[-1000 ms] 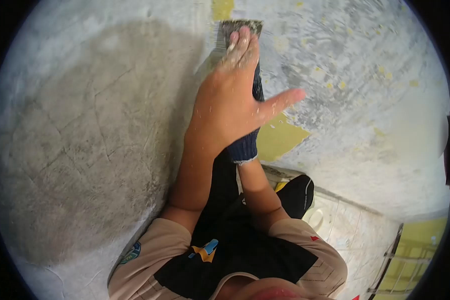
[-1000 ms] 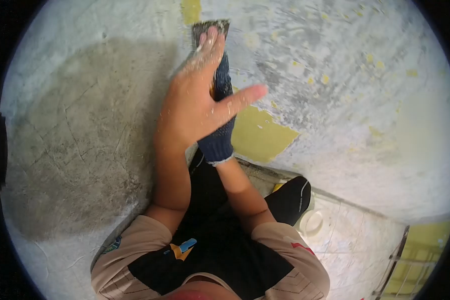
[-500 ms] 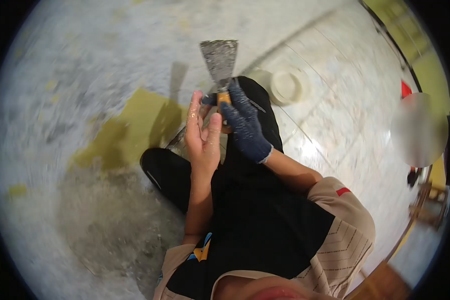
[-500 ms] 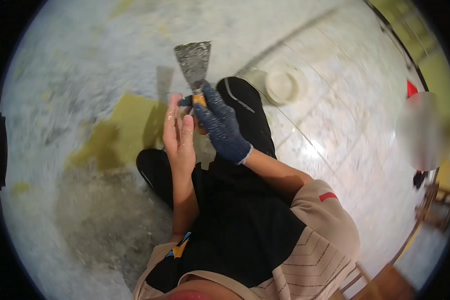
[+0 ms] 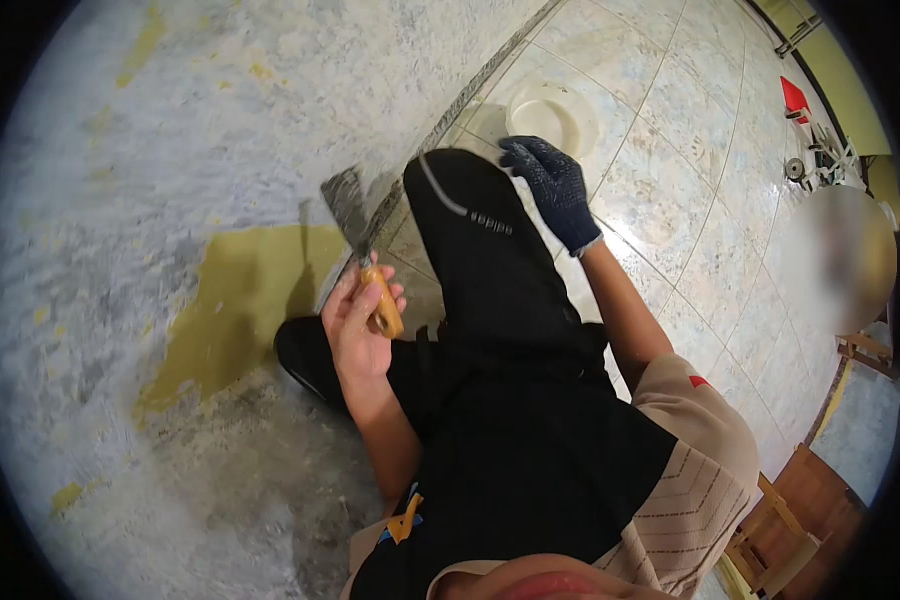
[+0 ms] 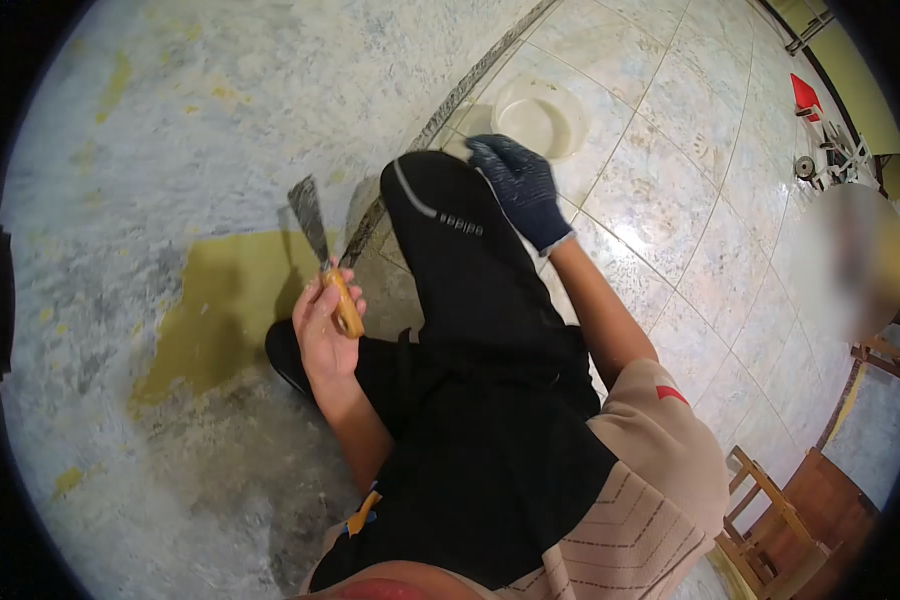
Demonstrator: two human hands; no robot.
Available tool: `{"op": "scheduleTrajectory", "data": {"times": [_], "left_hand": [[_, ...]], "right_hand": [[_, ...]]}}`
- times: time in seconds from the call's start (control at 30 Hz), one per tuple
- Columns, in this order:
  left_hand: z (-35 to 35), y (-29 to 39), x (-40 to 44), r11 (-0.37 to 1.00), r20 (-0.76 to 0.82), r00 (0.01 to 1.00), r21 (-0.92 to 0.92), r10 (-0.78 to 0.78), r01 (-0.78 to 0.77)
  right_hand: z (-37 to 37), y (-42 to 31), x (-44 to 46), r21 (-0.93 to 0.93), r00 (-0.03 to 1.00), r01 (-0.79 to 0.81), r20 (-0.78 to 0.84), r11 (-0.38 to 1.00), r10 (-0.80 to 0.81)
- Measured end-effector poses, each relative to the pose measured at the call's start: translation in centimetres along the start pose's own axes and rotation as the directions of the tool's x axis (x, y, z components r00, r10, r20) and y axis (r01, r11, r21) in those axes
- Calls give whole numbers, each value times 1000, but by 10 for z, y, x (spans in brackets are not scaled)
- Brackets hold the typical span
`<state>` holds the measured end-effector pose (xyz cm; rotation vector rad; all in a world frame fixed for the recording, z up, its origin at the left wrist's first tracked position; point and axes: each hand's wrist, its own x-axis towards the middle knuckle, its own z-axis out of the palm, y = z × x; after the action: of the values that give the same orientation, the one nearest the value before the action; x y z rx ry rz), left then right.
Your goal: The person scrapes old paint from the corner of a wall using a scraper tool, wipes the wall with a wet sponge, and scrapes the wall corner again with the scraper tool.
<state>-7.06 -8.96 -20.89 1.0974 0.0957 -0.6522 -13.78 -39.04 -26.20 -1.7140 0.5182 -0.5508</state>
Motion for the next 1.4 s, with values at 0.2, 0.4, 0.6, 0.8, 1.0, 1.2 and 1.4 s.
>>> {"op": "scheduleTrajectory", "data": {"times": [0.2,0.4,0.6,0.8,1.0,1.2,1.4], "left_hand": [[-3,-5,17,997,-134,988,-35,-75,71],[2,-11,39,998,-27,999,45,-36,37],[2,3,50,995,-69,997,84,-43,49],[-9,7,55,996,-15,1000,84,-21,22],[-3,1,61,998,6,998,6,-55,55],[20,1,61,997,71,997,70,-16,11],[60,-10,88,969,201,977,246,-77,26]], "right_hand": [[19,205,24,-534,933,-210,141,819,331],[146,232,56,-824,933,-72,143,562,329],[168,275,52,-742,902,-108,206,662,379],[74,211,38,-394,998,51,2,918,-55],[-68,175,130,-769,977,-157,-26,619,214],[-51,304,164,-853,901,-264,-52,449,431],[-65,331,170,-675,946,-318,-178,665,272]]}}
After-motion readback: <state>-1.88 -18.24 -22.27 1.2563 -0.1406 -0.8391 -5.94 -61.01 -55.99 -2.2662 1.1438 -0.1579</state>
